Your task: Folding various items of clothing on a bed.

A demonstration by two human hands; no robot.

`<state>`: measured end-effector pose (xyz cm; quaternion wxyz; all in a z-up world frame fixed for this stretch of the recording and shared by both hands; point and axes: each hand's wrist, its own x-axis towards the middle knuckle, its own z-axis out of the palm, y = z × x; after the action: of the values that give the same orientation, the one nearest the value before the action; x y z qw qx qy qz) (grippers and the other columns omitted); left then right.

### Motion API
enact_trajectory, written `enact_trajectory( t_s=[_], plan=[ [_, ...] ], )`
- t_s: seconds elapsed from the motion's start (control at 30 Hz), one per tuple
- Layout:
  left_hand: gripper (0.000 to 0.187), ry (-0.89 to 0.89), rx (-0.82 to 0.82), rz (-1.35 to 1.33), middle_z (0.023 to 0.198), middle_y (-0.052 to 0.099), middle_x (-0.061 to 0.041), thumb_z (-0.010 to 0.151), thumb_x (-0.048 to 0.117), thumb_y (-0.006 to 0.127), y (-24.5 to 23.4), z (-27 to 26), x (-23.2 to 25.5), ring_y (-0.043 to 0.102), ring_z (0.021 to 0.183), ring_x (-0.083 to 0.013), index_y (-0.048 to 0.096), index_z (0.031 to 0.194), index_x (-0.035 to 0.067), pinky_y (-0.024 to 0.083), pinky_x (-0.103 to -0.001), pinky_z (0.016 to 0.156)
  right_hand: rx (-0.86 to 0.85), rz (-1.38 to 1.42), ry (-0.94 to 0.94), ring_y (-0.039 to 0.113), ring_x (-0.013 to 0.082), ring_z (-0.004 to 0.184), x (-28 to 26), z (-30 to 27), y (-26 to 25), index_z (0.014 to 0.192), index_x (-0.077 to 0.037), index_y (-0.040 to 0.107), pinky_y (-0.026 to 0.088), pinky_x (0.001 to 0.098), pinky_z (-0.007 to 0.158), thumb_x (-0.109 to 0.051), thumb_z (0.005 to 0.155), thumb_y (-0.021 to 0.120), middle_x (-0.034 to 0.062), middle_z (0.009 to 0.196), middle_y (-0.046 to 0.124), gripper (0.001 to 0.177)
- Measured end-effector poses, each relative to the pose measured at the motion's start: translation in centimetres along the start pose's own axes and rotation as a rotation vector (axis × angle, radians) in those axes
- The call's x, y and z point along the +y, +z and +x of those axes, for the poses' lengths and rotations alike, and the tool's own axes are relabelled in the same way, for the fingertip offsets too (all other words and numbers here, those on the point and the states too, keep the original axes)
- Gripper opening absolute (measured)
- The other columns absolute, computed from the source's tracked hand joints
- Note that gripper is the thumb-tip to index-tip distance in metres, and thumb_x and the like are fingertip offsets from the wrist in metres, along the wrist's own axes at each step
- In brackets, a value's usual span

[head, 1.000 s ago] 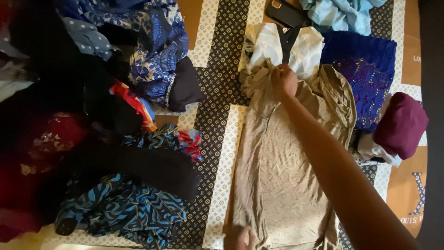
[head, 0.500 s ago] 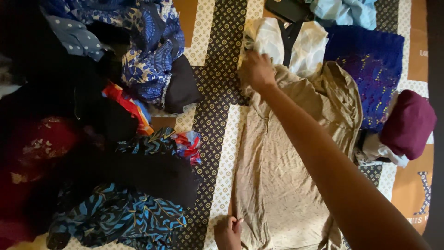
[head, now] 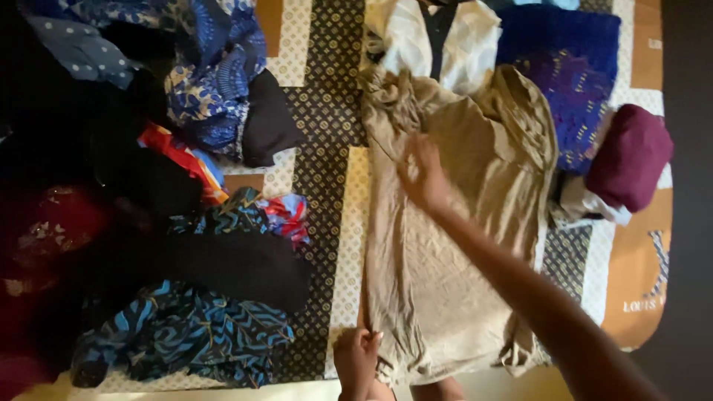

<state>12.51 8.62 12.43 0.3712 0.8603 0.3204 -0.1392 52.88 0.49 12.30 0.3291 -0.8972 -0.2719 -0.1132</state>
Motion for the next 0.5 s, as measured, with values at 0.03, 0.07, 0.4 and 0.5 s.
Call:
enact_trajectory(
  t_s=[0.03, 0.07, 0.4, 0.5],
  plan=[
    [0.029, 0.012, -0.006, 0.005, 0.064, 0.066, -0.006, 0.081, 0.039, 0.084, 0.0, 0.1, -0.4, 0.063, 0.068, -0.0319, 0.069, 0.083, 0.015, 0.049, -0.045, 0.068, 0.009, -0.006, 0.009, 0.049, 0.046, 0.14, -0.5, -4.8, -1.2, 0.15, 0.001, 0.051, 0.04, 0.0539, 0.116, -0.017, 0.094, 0.074, 0.0274, 0.151, 0.051, 0.063],
    [0.028, 0.113, 0.044, -0.049, 0.066, 0.066, -0.008, 0.076, 0.035, 0.084, 0.0, 0.0, -0.7, 0.064, 0.067, -0.0331, 0.069, 0.079, 0.012, 0.049, -0.046, 0.066, -0.001, 0.122, 0.228, 0.056, 0.0368, 0.128, -1.1, -9.7, -2.4, 0.138, 0.0, 0.057, 0.046, 0.047, 0.107, -0.017, 0.093, 0.074, 0.0233, 0.138, 0.059, 0.051],
    [0.028, 0.061, -0.217, -0.024, 0.086, 0.076, -0.013, 0.09, 0.033, 0.075, 1.7, -0.6, -3.5, 0.073, 0.083, -0.0342, 0.063, 0.098, 0.009, 0.053, -0.046, 0.073, -0.423, 0.301, 0.847, 0.071, 0.0264, 0.071, -11.3, -34.0, -7.9, 0.095, -0.001, 0.072, 0.057, 0.0376, 0.068, -0.032, 0.08, 0.085, 0.0187, 0.083, 0.075, 0.037],
    [0.062, 0.157, -0.165, -0.205, 0.093, 0.07, -0.016, 0.075, 0.027, 0.087, 3.8, -1.9, -4.9, 0.07, 0.08, -0.0373, 0.052, 0.12, 0.004, 0.054, -0.047, 0.069, -0.673, -0.018, 0.573, 0.069, 0.0369, 0.077, -10.8, -37.4, -5.4, 0.099, -0.003, 0.072, 0.055, 0.0469, 0.067, -0.032, 0.087, 0.08, 0.0215, 0.086, 0.072, 0.033]
  ],
)
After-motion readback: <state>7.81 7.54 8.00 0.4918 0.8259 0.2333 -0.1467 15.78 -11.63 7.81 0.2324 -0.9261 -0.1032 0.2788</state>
